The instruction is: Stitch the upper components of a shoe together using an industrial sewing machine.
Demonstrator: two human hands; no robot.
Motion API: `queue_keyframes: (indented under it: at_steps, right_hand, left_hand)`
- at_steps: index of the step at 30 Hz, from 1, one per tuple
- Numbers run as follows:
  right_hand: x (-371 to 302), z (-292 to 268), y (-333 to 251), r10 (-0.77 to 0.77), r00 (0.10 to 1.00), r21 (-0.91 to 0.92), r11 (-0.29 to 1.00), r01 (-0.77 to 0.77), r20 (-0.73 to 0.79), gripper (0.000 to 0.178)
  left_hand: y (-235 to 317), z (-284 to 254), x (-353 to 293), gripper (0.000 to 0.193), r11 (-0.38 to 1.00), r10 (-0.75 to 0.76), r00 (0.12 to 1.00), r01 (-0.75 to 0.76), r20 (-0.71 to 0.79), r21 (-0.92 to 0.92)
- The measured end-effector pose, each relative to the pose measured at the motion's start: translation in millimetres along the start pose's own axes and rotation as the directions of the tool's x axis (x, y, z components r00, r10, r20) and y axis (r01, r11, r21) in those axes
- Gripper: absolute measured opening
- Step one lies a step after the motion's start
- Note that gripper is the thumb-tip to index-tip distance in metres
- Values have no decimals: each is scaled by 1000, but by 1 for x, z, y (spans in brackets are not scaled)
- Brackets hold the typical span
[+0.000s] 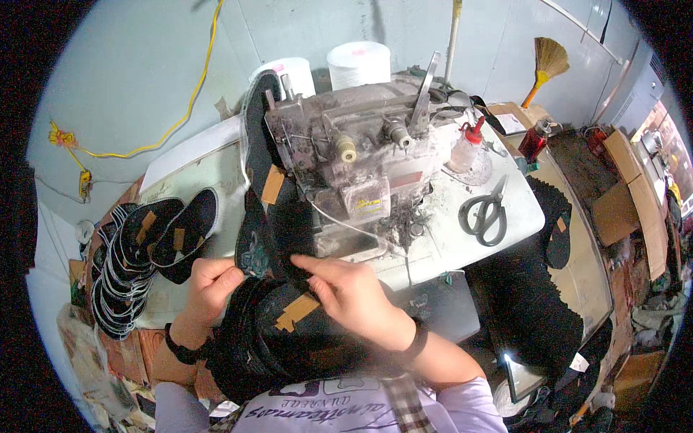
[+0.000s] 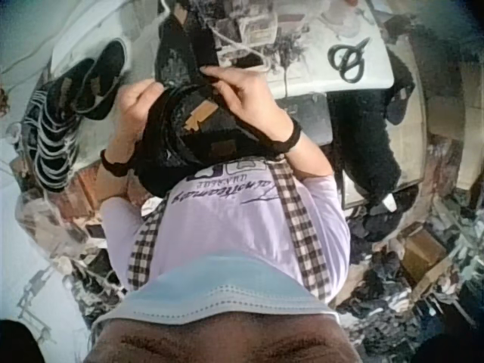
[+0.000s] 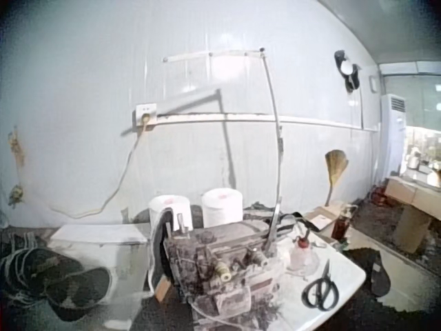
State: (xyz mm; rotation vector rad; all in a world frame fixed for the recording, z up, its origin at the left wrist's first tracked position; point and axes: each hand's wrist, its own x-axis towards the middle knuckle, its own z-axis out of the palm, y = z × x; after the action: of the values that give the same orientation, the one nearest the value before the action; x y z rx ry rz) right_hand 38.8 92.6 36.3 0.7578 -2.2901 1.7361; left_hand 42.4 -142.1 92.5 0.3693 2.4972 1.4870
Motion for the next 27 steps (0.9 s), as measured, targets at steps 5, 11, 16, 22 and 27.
queue_keyframes:
  at_steps: [5,11,16,22,27]
  right_hand:
    - [0,10,-7,-137,980,-133,979,157,146,22]
    - [0,11,11,-3,998,-198,980,16,64,16]
    - [6,8,31,-150,986,-180,974,135,-73,32]
    - [8,4,41,-275,956,-342,893,294,104,43]
    - [13,3,41,-290,957,-450,850,274,35,44]
  left_hand:
    - [9,7,4,20,998,66,996,-67,-56,-1]
    - [0,16,13,33,458,-63,998,46,18,-888]
    - [-15,0,43,43,352,-96,984,175,151,-920]
    - [-12,-6,53,41,711,-103,965,-99,-243,-697]
    - [-18,-23,75,38,741,-116,943,-126,-311,-660]
